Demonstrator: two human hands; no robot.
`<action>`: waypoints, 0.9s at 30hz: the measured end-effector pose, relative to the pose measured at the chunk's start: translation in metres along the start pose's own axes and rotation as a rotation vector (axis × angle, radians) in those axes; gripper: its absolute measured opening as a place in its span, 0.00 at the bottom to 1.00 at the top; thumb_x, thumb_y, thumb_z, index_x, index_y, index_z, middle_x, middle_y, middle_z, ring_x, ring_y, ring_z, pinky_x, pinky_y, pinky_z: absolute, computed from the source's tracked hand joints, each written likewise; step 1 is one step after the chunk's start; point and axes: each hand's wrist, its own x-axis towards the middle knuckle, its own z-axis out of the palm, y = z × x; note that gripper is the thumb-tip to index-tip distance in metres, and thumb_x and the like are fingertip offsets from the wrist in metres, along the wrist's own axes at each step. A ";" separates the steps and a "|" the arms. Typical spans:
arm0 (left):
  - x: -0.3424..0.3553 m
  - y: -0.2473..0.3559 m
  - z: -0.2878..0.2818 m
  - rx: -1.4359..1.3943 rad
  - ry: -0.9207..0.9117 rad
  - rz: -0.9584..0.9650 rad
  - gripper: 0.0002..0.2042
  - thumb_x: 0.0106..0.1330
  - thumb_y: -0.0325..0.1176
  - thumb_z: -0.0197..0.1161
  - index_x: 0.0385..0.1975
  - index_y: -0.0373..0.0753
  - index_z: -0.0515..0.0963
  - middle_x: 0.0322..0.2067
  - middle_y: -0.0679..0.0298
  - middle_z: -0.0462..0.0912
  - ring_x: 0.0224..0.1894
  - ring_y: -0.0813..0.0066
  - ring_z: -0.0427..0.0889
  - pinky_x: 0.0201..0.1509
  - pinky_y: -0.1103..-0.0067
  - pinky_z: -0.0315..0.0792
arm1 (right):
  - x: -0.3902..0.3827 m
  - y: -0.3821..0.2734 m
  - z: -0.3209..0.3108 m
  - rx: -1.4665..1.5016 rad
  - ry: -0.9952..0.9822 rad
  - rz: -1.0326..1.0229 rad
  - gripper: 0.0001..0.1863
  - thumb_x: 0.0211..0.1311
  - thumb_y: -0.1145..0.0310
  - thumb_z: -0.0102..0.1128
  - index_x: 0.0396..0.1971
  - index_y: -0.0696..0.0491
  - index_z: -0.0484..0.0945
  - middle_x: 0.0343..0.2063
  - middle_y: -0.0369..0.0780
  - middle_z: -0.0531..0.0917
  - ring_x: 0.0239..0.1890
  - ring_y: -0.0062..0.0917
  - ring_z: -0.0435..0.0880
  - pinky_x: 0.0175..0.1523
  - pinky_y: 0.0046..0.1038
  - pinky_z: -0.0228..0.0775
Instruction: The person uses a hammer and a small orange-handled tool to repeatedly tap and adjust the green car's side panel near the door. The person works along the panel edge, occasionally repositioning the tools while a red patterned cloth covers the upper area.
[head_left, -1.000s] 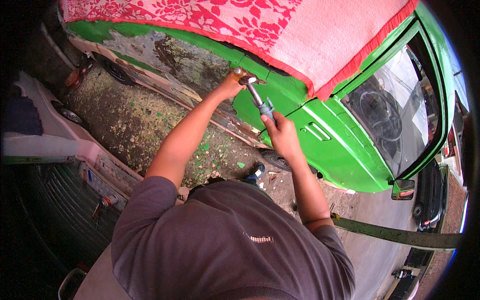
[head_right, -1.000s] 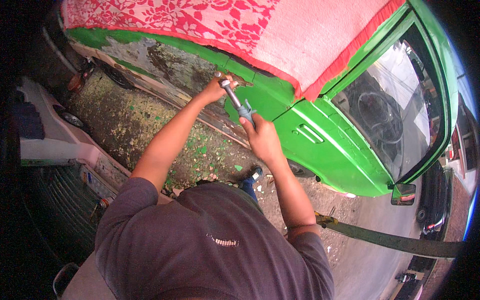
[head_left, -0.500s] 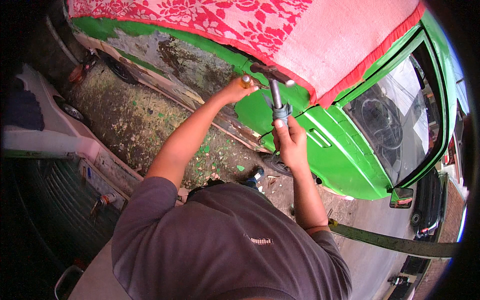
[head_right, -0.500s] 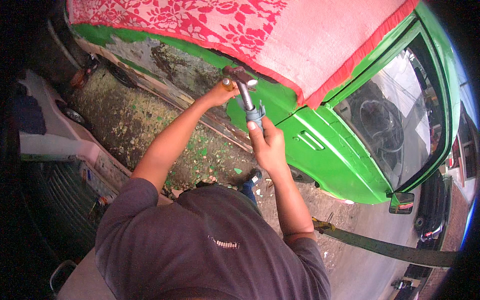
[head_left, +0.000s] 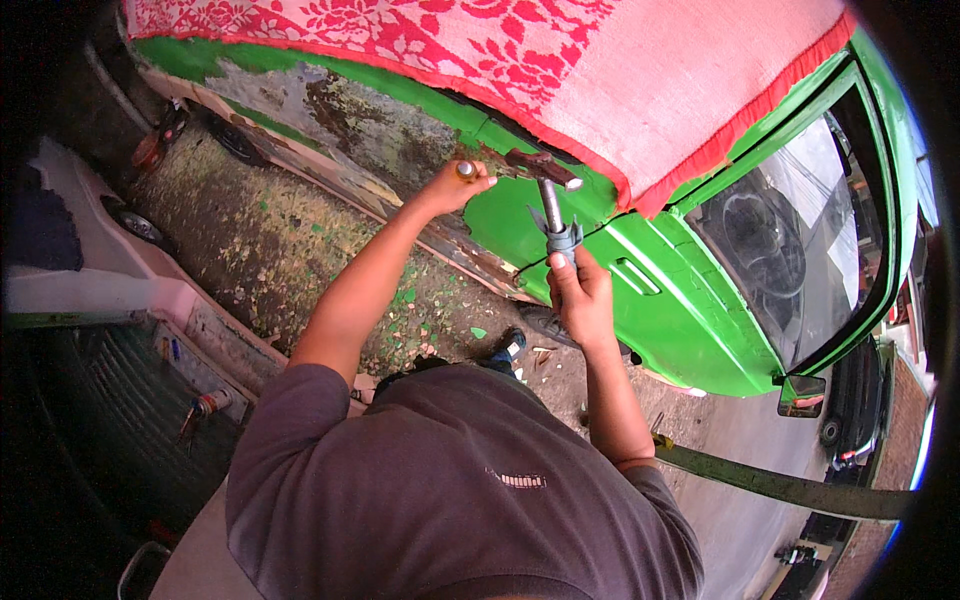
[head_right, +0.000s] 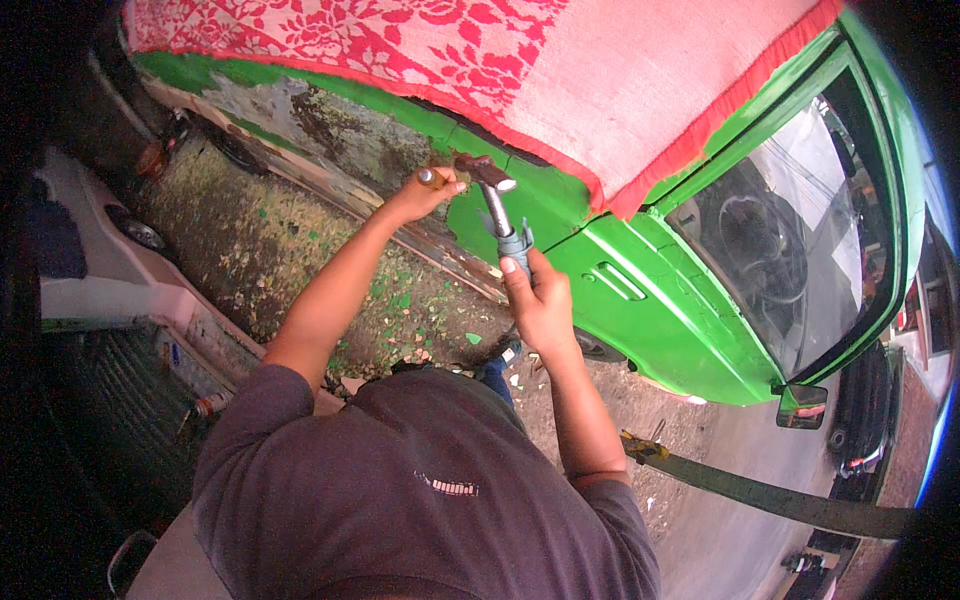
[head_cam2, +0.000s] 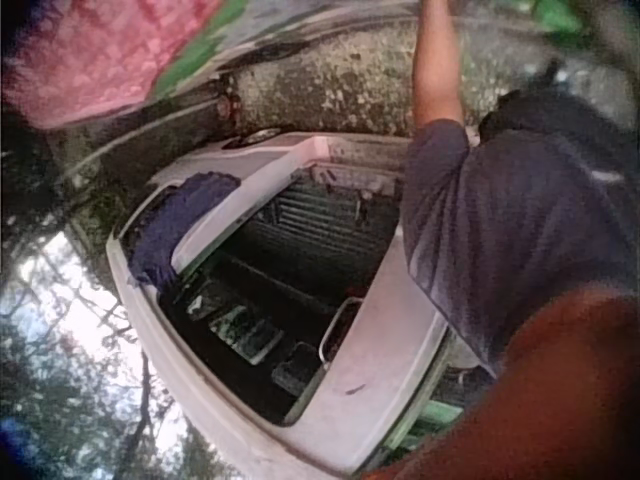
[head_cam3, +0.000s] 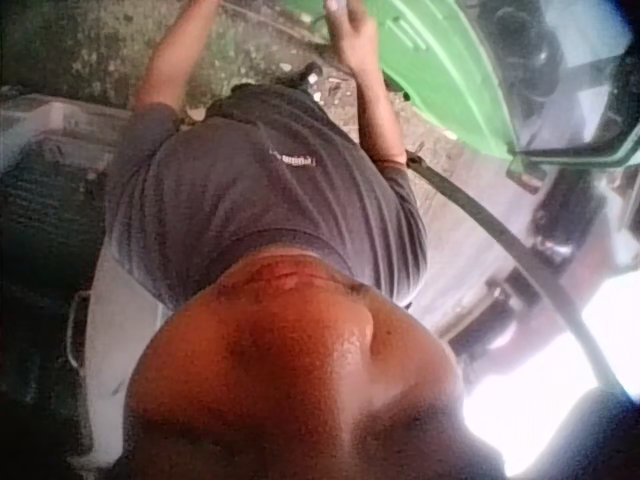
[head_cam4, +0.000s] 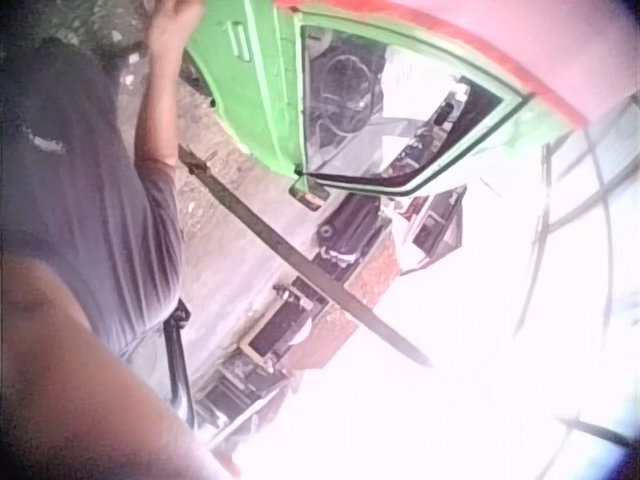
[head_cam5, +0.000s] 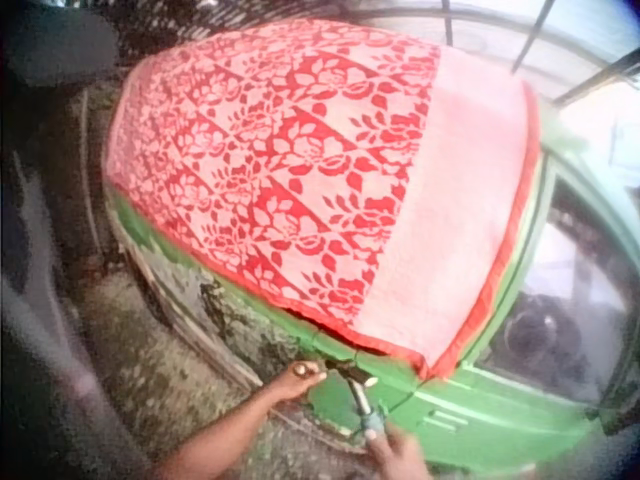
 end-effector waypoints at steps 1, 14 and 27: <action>0.000 0.003 -0.004 0.010 0.004 0.012 0.16 0.70 0.43 0.60 0.26 0.37 0.74 0.21 0.67 0.74 0.26 0.78 0.72 0.33 0.74 0.68 | 0.001 0.000 -0.003 0.020 -0.012 0.029 0.19 0.70 0.57 0.57 0.28 0.59 0.72 0.13 0.35 0.71 0.16 0.17 0.68 0.22 0.28 0.60; -0.022 0.004 0.011 -0.068 0.006 0.078 0.16 0.70 0.41 0.60 0.25 0.36 0.70 0.22 0.66 0.69 0.28 0.79 0.68 0.34 0.75 0.65 | 0.004 0.023 0.000 0.030 -0.049 0.139 0.18 0.69 0.57 0.58 0.27 0.57 0.73 0.13 0.35 0.71 0.17 0.18 0.68 0.23 0.28 0.59; 0.002 -0.006 0.027 -0.050 0.028 0.128 0.16 0.70 0.40 0.60 0.25 0.36 0.69 0.20 0.64 0.67 0.27 0.78 0.65 0.34 0.73 0.64 | -0.010 0.022 0.009 -0.551 -0.084 -0.099 0.19 0.70 0.55 0.55 0.32 0.59 0.70 0.17 0.53 0.75 0.24 0.53 0.76 0.31 0.44 0.67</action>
